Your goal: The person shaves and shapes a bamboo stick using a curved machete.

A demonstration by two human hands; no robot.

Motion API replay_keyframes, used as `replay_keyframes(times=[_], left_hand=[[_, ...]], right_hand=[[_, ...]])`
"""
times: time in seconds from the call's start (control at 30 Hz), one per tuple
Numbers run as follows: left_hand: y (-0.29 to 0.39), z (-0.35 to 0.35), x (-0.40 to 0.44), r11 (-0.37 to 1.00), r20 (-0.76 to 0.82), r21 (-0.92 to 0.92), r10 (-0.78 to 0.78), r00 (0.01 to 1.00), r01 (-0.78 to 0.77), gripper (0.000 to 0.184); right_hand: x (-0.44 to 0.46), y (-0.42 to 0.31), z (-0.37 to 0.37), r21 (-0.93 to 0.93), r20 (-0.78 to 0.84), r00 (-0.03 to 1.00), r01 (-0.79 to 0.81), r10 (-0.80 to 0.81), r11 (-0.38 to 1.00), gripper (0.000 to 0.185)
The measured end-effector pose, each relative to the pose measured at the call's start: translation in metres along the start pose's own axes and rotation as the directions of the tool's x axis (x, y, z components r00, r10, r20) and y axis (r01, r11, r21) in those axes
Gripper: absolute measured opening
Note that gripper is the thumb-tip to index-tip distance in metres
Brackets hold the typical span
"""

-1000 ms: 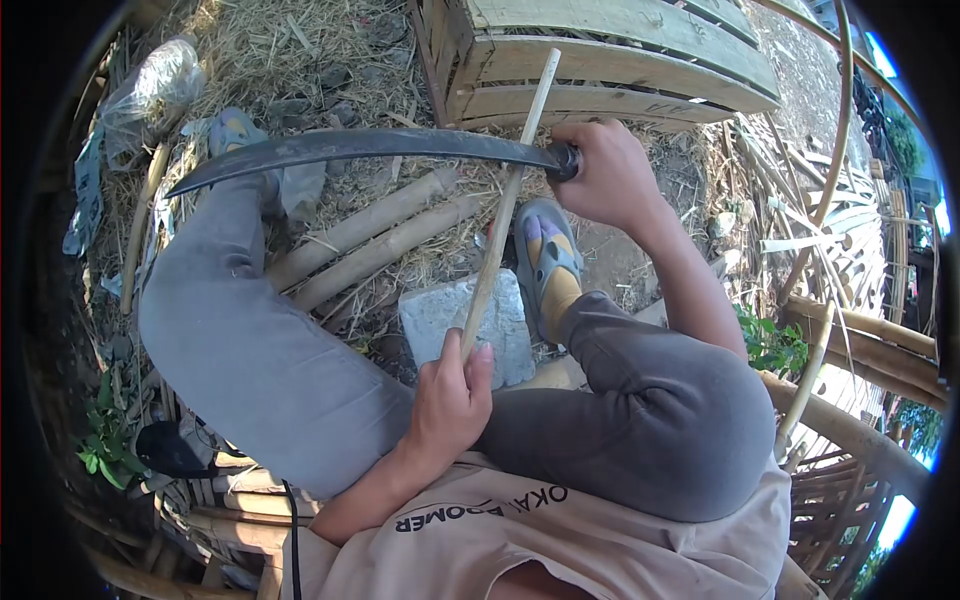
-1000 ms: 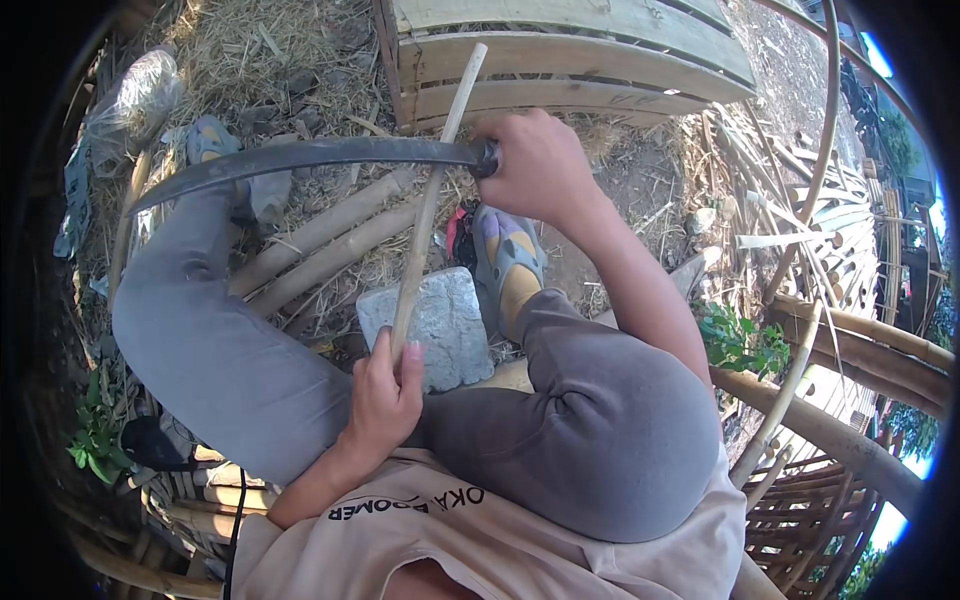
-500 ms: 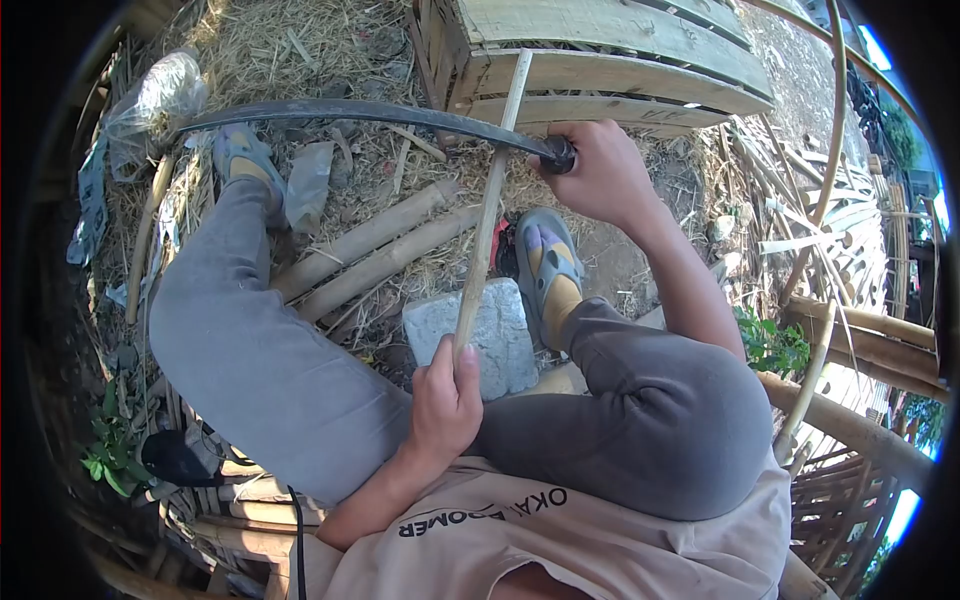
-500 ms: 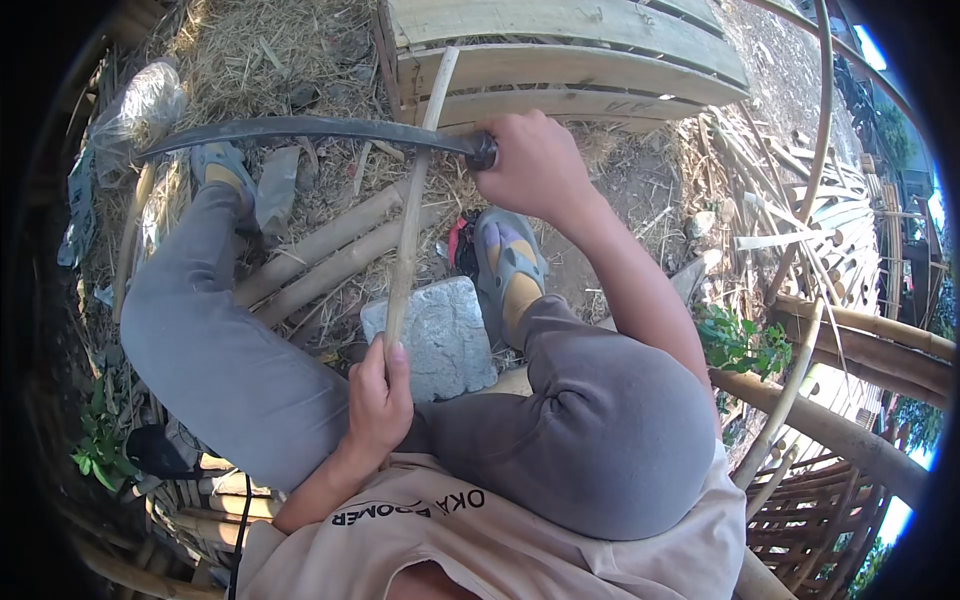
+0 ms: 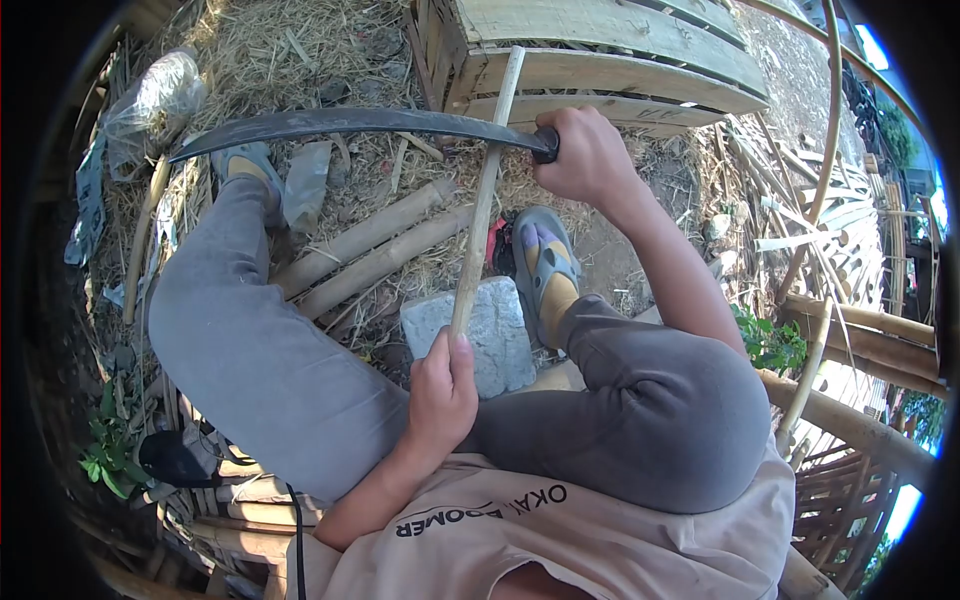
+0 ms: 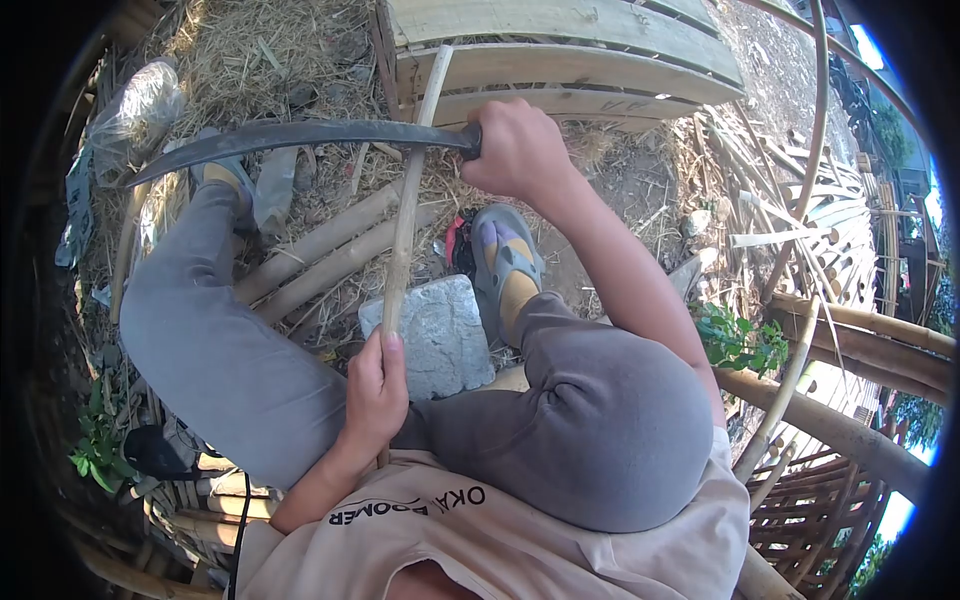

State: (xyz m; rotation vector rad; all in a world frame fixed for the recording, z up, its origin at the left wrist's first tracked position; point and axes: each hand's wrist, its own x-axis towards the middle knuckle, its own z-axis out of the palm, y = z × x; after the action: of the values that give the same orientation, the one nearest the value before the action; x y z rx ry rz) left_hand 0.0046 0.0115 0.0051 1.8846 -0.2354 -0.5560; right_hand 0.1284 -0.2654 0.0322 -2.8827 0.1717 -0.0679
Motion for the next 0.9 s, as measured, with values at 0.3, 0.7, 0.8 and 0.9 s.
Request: replay_keyframes(times=[0.3,0.7,0.8,0.9], left_hand=[[-0.002,0.002,-0.002,1.000,0.000,-0.013,0.007,1.000,-0.007,0.027],[-0.001,0.000,-0.001,1.000,0.012,-0.021,0.006,1.000,-0.006,0.026],[-0.001,0.000,-0.001,1.000,0.009,-0.018,0.010,1.000,-0.010,0.026],[-0.001,-0.002,-0.001,1.000,0.010,-0.015,0.017,1.000,-0.017,0.027]], right_hand=[[0.007,0.007,0.002,-0.014,-0.029,1.000,0.011,-0.011,1.000,0.028],[0.009,0.024,0.002,-0.013,-0.089,0.994,-0.064,0.062,0.998,0.023],[0.011,0.021,-0.003,-0.023,-0.023,0.996,-0.090,0.089,0.996,0.023],[0.009,0.030,0.000,-0.026,-0.094,0.992,-0.083,0.080,0.996,0.020]])
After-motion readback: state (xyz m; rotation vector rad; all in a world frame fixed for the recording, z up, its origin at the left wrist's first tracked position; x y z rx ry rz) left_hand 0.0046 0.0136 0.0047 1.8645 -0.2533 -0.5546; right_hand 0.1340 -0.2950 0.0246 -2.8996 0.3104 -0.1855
